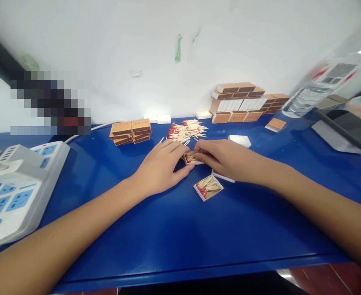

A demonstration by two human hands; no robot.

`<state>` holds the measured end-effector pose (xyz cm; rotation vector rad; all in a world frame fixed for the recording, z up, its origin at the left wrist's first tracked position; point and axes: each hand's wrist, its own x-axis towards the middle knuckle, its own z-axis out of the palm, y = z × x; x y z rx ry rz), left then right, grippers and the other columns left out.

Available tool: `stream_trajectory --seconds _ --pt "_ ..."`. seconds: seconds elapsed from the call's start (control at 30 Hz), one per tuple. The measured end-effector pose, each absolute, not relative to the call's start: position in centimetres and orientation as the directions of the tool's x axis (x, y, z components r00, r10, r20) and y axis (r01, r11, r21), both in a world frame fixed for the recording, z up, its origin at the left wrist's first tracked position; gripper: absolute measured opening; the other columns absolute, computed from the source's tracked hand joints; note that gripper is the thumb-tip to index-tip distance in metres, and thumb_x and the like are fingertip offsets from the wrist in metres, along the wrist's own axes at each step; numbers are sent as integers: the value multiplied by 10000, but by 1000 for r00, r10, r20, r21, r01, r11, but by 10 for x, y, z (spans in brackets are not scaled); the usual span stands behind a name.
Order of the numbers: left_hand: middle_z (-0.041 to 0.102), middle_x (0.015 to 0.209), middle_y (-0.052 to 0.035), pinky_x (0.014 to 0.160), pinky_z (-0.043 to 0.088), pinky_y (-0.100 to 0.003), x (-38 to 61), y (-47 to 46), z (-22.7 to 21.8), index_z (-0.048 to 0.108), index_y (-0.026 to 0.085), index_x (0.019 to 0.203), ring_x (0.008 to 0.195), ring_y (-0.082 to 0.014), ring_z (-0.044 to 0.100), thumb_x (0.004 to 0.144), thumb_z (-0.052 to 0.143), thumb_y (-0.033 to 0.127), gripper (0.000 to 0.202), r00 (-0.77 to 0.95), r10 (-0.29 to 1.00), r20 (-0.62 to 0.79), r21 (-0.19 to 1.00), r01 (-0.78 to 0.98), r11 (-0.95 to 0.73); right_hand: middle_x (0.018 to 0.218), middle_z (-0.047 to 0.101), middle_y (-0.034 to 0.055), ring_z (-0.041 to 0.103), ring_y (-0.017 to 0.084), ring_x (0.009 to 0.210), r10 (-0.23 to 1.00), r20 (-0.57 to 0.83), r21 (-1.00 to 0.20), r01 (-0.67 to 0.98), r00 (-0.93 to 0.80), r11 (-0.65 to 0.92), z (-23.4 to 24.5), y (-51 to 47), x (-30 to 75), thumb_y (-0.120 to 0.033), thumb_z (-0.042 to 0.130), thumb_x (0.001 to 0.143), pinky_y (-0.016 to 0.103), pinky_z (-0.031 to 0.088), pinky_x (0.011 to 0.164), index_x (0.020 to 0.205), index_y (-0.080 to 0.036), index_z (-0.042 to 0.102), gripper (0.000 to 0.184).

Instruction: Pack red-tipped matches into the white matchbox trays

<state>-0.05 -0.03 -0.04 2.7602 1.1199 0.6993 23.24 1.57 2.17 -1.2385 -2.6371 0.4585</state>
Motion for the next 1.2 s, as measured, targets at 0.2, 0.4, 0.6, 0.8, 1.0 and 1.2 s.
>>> stream_trajectory --seconds 0.2,0.4,0.6,0.8,1.0,1.2 --pt "728 1122 -78 979 510 -419 0 1 -1 669 165 1191 1077 -256 649 1033 638 379 267 630 678 378 241 640 -730 849 639 49 570 200 753 767 49 -354 707 -639 612 21 16 233 -393 392 1097 318 321 666 931 -223 532 275" --pt "730 1129 -75 979 509 -419 0 0 -1 664 174 1187 1080 -257 651 1034 638 376 255 629 677 382 242 639 -730 870 644 55 573 203 762 774 45 -354 714 -632 604 21 16 233 -393 395 1092 322 319 670 941 -221 538 270" --pt "730 1130 -79 974 510 -419 -1 0 0 662 180 1187 1083 -262 652 1035 634 380 252 630 679 376 241 641 -729 867 642 54 569 198 755 775 40 -359 714 -631 600 22 16 231 -387 392 1093 321 322 670 943 -219 538 268" --pt "730 1140 -82 973 511 -417 0 0 0 661 182 1189 1087 -263 653 1034 635 374 249 626 685 373 244 646 -723 870 639 54 567 199 760 777 35 -349 721 -629 599 23 15 231 -387 400 1092 324 319 673 927 -221 525 265" --pt "730 1136 -80 977 508 -422 -1 -1 0 657 186 1186 1076 -260 652 1037 627 379 245 629 682 372 248 641 -726 866 643 57 571 205 759 779 31 -343 725 -627 597 23 14 232 -388 387 1097 325 320 666 934 -224 527 270" --pt "727 1131 -79 978 502 -414 0 -1 2 658 189 1180 1074 -259 650 1037 624 375 237 630 687 363 246 646 -722 864 632 52 566 203 759 776 31 -337 725 -630 601 22 15 232 -392 389 1095 323 317 669 927 -226 511 265"
